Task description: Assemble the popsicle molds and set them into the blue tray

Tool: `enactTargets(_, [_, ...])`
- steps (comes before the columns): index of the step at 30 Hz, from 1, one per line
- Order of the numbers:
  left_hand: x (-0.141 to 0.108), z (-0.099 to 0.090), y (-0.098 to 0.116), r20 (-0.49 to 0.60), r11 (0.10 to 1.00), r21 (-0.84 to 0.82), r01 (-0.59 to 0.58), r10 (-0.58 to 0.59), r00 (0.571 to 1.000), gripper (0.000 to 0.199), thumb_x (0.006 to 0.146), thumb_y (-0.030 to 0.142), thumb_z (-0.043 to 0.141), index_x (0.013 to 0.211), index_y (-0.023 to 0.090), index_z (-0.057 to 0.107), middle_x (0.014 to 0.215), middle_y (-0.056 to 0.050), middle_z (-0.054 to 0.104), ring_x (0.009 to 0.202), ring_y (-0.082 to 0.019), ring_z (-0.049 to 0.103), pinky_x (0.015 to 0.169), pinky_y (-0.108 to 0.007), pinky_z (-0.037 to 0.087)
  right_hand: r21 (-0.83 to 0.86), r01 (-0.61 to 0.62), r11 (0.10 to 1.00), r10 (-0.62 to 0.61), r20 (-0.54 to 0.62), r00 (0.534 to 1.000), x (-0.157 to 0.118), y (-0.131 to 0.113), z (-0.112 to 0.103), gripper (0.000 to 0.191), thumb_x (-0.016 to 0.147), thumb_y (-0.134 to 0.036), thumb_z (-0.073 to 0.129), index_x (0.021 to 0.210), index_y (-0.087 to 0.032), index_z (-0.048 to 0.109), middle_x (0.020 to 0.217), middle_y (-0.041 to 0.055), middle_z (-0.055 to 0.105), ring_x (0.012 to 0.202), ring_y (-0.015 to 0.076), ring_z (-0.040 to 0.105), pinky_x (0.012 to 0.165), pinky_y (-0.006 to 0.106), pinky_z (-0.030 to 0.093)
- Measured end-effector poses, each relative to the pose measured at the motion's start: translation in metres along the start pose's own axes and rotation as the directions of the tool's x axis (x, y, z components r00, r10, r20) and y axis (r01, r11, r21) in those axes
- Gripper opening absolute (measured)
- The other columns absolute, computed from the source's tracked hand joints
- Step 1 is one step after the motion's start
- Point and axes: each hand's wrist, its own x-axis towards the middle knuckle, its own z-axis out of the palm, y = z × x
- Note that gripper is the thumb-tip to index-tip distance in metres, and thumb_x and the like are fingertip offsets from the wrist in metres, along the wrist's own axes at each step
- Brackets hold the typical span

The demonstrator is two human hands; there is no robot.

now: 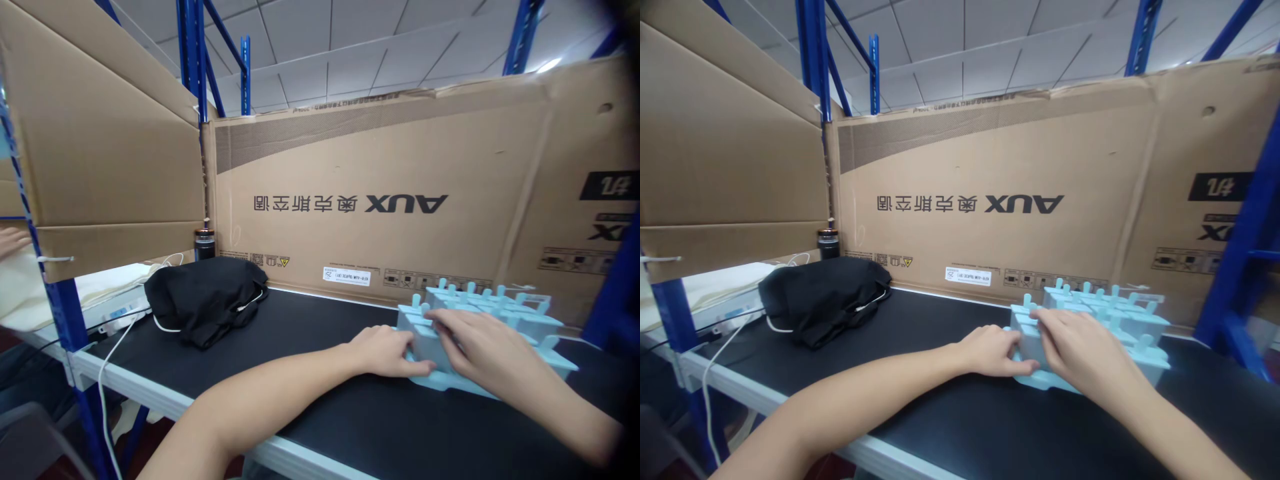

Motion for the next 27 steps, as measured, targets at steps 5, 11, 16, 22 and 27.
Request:
enactTargets(5, [-0.0004,-0.0005,0.0003,0.008,1.0,-0.004,0.002,-0.002,1.0,0.053,0.078,0.068,0.041,0.096,0.02,0.059,0.088,-0.007,0.066,0.091,-0.027,0.063,0.073,-0.035,0.05,-0.023,0.039,0.999,-0.04,-0.039,0.998,0.0001,0.0023,0.0012,0.027,0.086,-0.017,0.034,0.093,-0.015,0.06,0.082,0.0046,0.069,0.068,0.0191,0.064,0.061,0.031,0.047])
enactTargets(11, [-0.0003,-0.0005,-0.0003,0.01,1.0,0.005,0.0,0.0,1.0,0.055,0.078,0.069,0.041,0.096,0.02,0.058,0.088,-0.007,0.066,0.091,-0.027,0.063,0.073,-0.035,0.049,0.003,0.005,1.0,-0.005,-0.014,1.0,-0.0029,0.0069,0.0074,0.026,0.088,-0.02,0.035,0.097,-0.019,0.059,0.085,0.0024,0.069,0.069,0.0186,0.065,0.061,0.031,0.047])
enactTargets(16, [-0.0004,-0.0009,-0.0003,0.013,1.0,0.0,-0.003,0.003,1.0,0.054,0.079,0.068,0.041,0.096,0.02,0.059,0.089,-0.007,0.066,0.091,-0.027,0.063,0.073,-0.034,0.049,0.014,-0.033,0.999,0.033,0.013,0.999,-0.0013,0.0043,0.0037,0.025,0.088,-0.021,0.035,0.097,-0.019,0.058,0.084,0.0018,0.07,0.066,0.0189,0.065,0.054,0.029,0.044])
enactTargets(22, [-0.0012,-0.0029,0.0013,0.027,1.0,0.01,0.009,-0.01,1.0,0.055,0.079,0.068,0.042,0.097,0.019,0.06,0.089,-0.007,0.066,0.092,-0.027,0.063,0.073,-0.034,0.049,0.026,-0.121,0.992,0.118,0.091,0.989,-0.0013,0.0022,0.0031,0.024,0.09,-0.029,0.036,0.098,-0.02,0.056,0.079,0.0039,0.068,0.067,0.0214,0.064,0.054,0.03,0.044])
enactTargets(27, [-0.0012,-0.0034,0.0016,0.03,1.0,0.005,0.005,-0.005,1.0,0.055,0.079,0.068,0.042,0.097,0.019,0.059,0.09,-0.007,0.066,0.092,-0.027,0.063,0.073,-0.034,0.049,0.024,-0.128,0.992,0.124,0.127,0.984,-0.0012,0.0033,0.003,0.021,0.09,-0.029,0.036,0.095,-0.02,0.054,0.073,0.003,0.066,0.064,0.0209,0.064,0.053,0.029,0.042])
